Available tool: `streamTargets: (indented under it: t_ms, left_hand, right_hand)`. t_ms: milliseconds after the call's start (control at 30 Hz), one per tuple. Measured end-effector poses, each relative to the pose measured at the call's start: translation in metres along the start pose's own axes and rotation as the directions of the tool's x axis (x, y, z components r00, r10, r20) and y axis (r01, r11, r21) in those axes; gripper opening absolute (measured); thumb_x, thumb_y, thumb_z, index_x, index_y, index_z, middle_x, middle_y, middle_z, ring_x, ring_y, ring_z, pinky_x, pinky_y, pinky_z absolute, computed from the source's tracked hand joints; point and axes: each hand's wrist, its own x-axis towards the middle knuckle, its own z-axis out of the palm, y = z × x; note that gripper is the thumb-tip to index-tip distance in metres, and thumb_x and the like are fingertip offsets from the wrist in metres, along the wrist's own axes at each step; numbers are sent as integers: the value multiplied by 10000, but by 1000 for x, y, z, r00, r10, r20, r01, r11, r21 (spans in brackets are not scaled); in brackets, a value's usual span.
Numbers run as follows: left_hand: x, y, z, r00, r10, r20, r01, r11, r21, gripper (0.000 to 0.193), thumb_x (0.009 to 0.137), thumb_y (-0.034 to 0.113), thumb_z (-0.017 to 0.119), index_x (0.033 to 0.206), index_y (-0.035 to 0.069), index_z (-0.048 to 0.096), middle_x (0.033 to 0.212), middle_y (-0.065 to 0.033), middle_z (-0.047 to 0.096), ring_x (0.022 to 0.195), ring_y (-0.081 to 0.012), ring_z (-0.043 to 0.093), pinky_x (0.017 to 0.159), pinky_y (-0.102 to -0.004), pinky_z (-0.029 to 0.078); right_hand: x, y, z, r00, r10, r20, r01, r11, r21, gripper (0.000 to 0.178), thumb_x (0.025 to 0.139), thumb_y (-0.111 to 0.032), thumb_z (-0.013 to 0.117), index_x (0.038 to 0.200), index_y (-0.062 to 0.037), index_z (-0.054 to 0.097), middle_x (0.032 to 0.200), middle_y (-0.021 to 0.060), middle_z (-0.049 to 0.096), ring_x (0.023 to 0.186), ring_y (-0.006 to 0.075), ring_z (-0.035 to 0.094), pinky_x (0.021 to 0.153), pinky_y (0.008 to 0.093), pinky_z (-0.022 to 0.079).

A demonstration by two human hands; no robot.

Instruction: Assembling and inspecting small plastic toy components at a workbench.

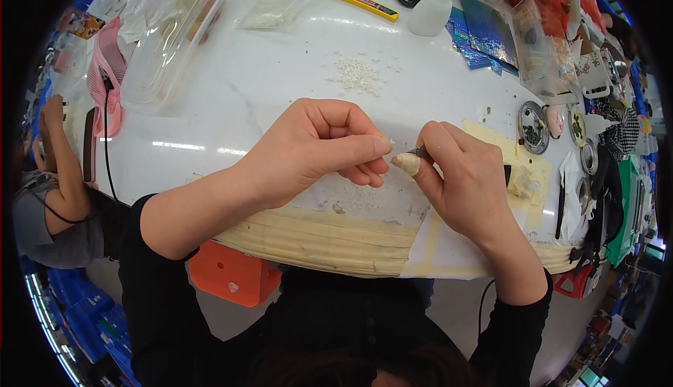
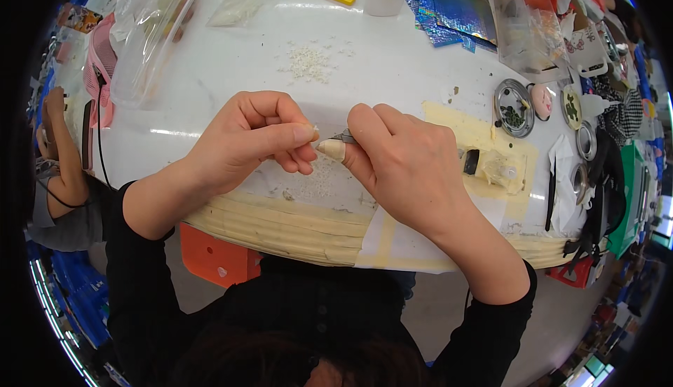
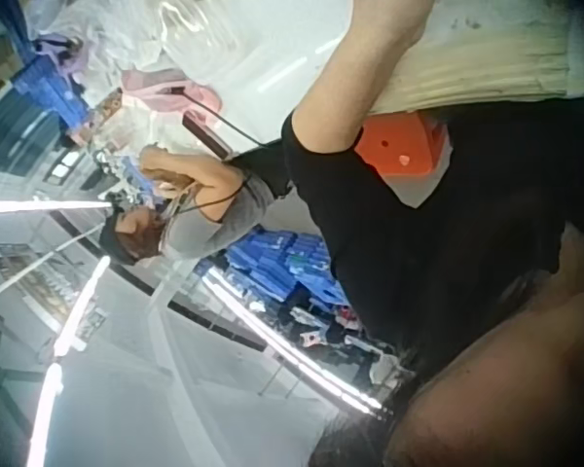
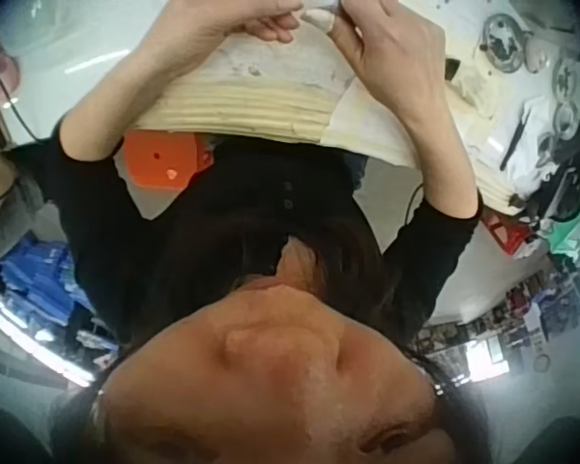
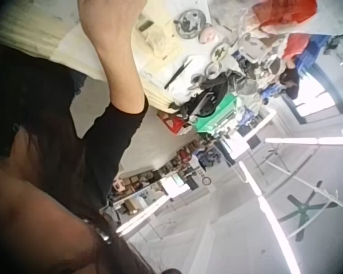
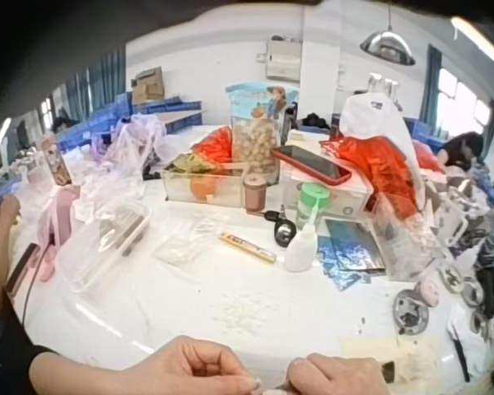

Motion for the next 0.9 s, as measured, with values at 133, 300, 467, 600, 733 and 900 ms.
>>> streamTargets:
  t_ms: [133, 300, 467, 600, 733, 900]
  left_hand:
    - [0, 0, 0, 1000, -9, 7, 9, 1000, -19, 131, 922, 147, 649, 879, 23, 636, 796, -96, 700, 722, -153, 704, 640, -225, 558]
    - [0, -2, 0, 998, 46, 36, -46, 999, -4, 114, 922, 122, 646, 888, 13, 636, 815, -102, 701, 742, -154, 703, 659, -234, 564]
    - [0, -5, 0, 988, 136, 68, -141, 987, 75, 87, 918, 72, 642, 910, -14, 637, 854, -107, 700, 776, -150, 697, 687, -249, 571]
    - [-2, -4, 2, 988, 139, 72, -146, 984, 103, 73, 914, 48, 638, 914, -24, 639, 861, -106, 696, 784, -139, 689, 698, -246, 570]
    - [-2, -6, 2, 979, 187, 80, -199, 962, 185, 64, 909, 29, 628, 911, -33, 645, 859, -102, 693, 789, -122, 676, 703, -236, 562]
    - [-3, -4, 1, 924, 348, 157, -382, 824, 419, 66, 909, 25, 621, 904, -35, 647, 854, -94, 690, 791, -109, 663, 698, -228, 544]
  right_hand:
    - [0, 0, -1, 1000, 1, 17, -1, 1000, -12, 234, 783, -193, 720, 793, -99, 506, 639, 29, 511, 519, 219, 547, 429, 339, 404]
    - [0, -1, -1, 999, 24, 42, -25, 1000, 13, 237, 797, -197, 713, 796, -94, 499, 645, 38, 516, 536, 236, 552, 445, 353, 414]
    - [0, -2, -4, 992, 54, 113, -66, 992, 108, 228, 842, -204, 680, 822, -80, 490, 666, 67, 537, 574, 281, 563, 481, 379, 429]
    - [0, -4, -7, 986, 57, 160, -79, 988, 134, 220, 872, -207, 651, 842, -69, 483, 682, 86, 555, 606, 307, 574, 507, 396, 436]
    - [0, -3, -7, 977, 62, 206, -93, 985, 144, 215, 885, -207, 635, 850, -62, 480, 698, 95, 572, 642, 314, 590, 529, 408, 440]
    - [1, -4, -10, 963, 59, 261, -99, 984, 145, 234, 892, -229, 632, 857, -58, 476, 722, 95, 584, 656, 321, 593, 533, 409, 438]
